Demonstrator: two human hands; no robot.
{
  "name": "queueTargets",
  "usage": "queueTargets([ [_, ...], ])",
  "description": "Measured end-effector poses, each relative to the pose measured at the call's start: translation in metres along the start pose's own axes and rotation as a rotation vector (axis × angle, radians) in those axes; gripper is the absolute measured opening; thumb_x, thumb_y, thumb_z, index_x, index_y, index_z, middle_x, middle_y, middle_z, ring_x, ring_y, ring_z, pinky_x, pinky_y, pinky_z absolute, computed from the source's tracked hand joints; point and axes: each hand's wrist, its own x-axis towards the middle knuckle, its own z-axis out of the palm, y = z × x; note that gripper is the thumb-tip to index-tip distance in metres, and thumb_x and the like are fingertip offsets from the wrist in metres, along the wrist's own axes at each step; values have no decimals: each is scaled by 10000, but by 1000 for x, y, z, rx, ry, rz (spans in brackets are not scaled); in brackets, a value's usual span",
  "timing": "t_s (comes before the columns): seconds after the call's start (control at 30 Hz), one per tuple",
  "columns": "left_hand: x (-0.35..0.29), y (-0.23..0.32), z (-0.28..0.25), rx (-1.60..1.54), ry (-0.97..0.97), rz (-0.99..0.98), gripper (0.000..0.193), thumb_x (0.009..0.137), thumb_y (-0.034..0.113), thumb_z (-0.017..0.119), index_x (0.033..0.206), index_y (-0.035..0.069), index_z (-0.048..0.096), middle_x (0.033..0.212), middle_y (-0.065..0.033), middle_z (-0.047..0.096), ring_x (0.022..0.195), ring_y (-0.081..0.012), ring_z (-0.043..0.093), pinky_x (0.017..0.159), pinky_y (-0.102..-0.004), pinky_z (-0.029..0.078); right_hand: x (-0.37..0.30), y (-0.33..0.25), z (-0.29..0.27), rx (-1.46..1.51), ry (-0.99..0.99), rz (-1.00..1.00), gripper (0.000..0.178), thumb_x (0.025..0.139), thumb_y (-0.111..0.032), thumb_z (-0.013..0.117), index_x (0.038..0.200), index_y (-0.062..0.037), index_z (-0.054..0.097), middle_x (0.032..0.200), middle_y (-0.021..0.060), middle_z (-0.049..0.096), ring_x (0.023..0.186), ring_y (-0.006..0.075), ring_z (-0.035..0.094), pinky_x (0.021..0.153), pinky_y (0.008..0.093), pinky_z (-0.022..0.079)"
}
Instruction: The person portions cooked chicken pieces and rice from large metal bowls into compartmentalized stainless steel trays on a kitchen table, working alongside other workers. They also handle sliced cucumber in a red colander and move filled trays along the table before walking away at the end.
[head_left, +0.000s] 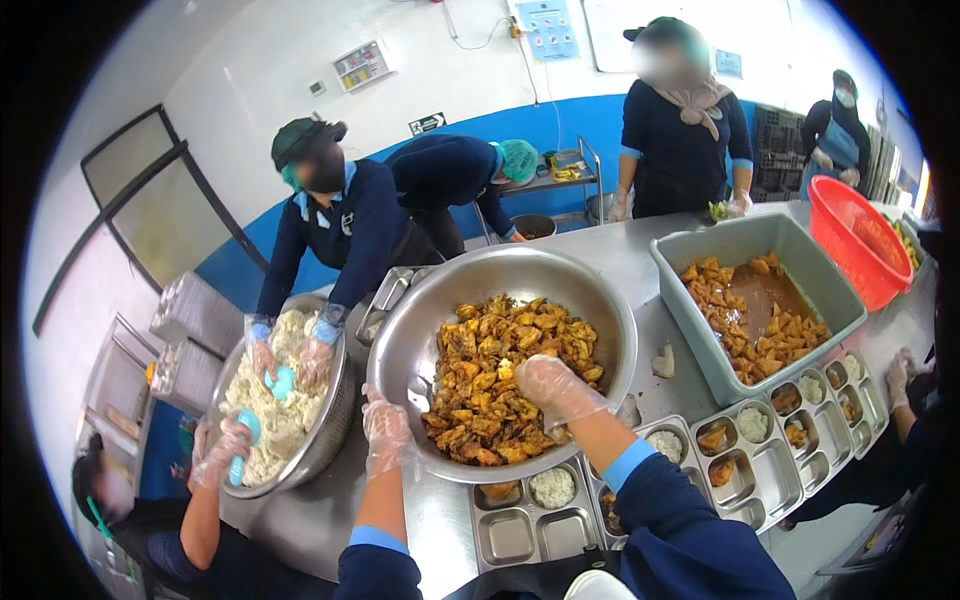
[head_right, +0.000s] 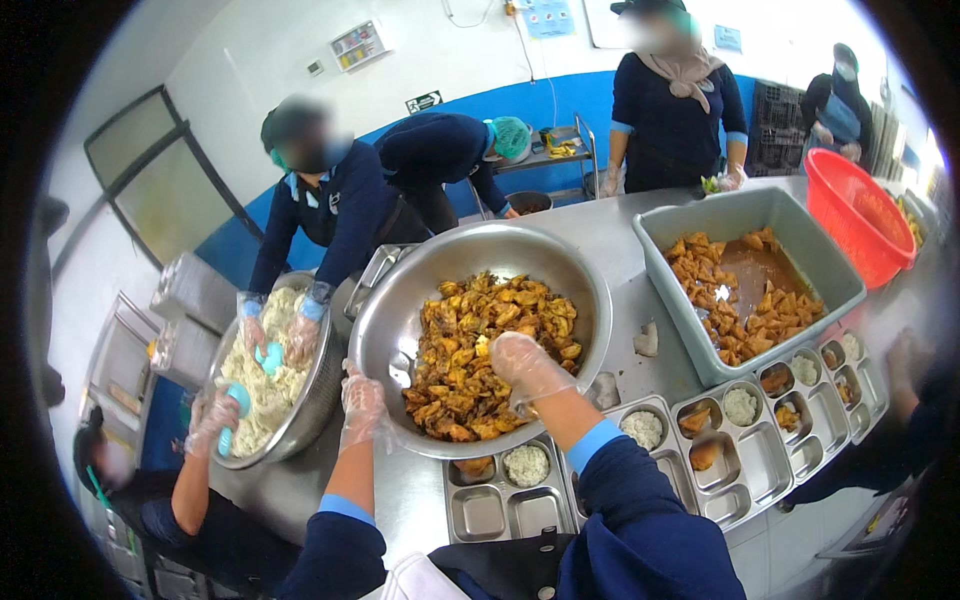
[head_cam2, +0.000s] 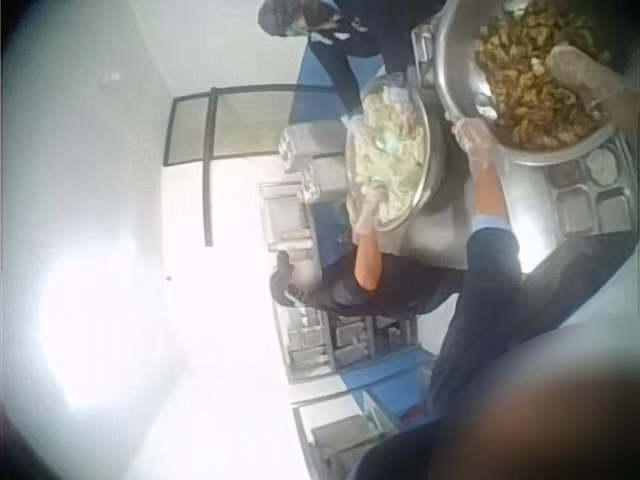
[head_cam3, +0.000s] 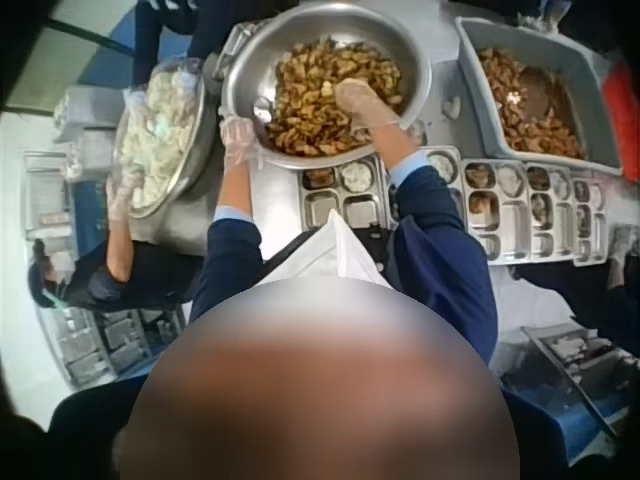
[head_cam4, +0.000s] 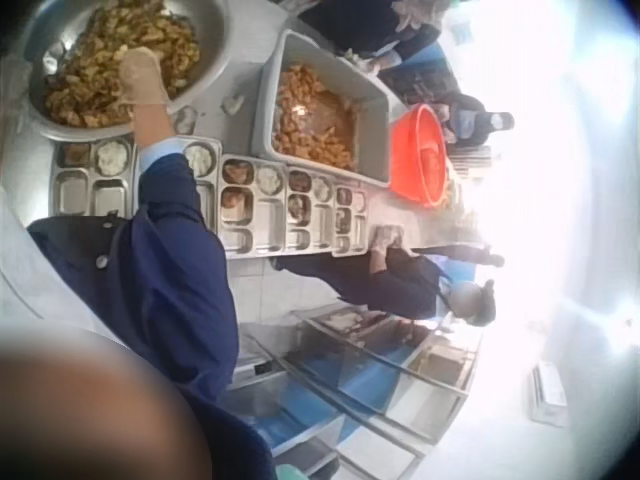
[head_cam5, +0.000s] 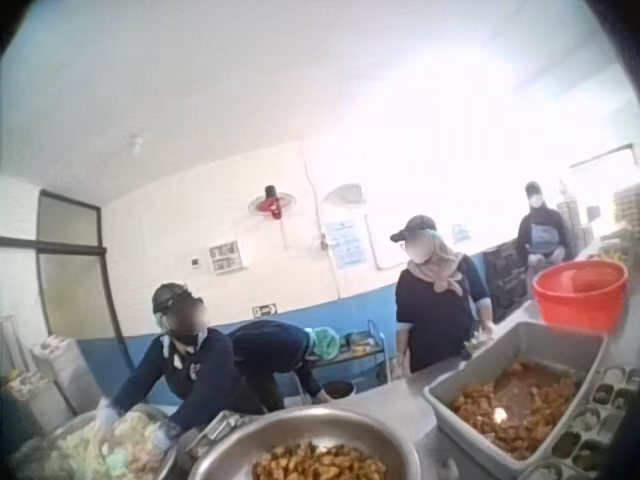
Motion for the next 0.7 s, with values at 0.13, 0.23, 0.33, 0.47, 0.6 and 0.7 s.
queueTargets([
  [0.13, 2, -1, 0, -48, -29, -74, 853, 928, 158, 641, 1619, -33, 179, 1242, -312, 634, 1042, -389, 704, 902, -443, 586, 4, -3, 15, 53, -82, -50, 180, 909, -137, 629, 884, -69, 794, 1000, 136, 778, 979, 302, 745, 812, 416, 605],
  [0.23, 3, -11, 6, 69, 33, 80, 847, 926, 176, 603, 1598, -106, 170, 1142, -316, 675, 1024, -411, 702, 923, -452, 570, 7, -5, 20, 126, -121, 4, 166, 904, -137, 642, 881, -74, 794, 980, 136, 773, 955, 310, 745, 809, 429, 603],
  [0.33, 5, -18, 12, 116, 51, 181, 851, 921, 186, 583, 1587, -141, 165, 1075, -305, 706, 1000, -417, 709, 915, -450, 570, 9, -5, 20, 117, -230, -23, 162, 867, -130, 647, 888, -68, 795, 951, 141, 773, 930, 321, 744, 811, 456, 599],
  [0.47, 8, -12, 7, 39, -109, -4, 920, 942, 173, 662, 1609, -88, 85, 1178, -252, 696, 1065, -373, 698, 931, -422, 583, 5, 0, 23, 94, -160, -70, 145, 829, -130, 663, 860, -75, 794, 898, 158, 765, 878, 331, 743, 782, 447, 598],
  [0.6, 0, 0, -5, -5, -48, -6, 886, 945, 190, 642, 1605, -91, 122, 1164, -275, 691, 1065, -379, 699, 926, -435, 577, -3, 7, 31, -151, -7, -230, 120, 832, -116, 658, 788, -70, 761, 851, 155, 748, 836, 331, 731, 768, 424, 591],
  [0.7, -7, 4, -9, -79, -57, -28, 832, 941, 174, 624, 1591, -110, 188, 1208, -288, 671, 1064, -386, 700, 928, -443, 575, -9, 10, 29, -81, -17, -138, 111, 838, -95, 646, 854, -57, 749, 828, 150, 730, 873, 318, 729, 784, 435, 584],
])
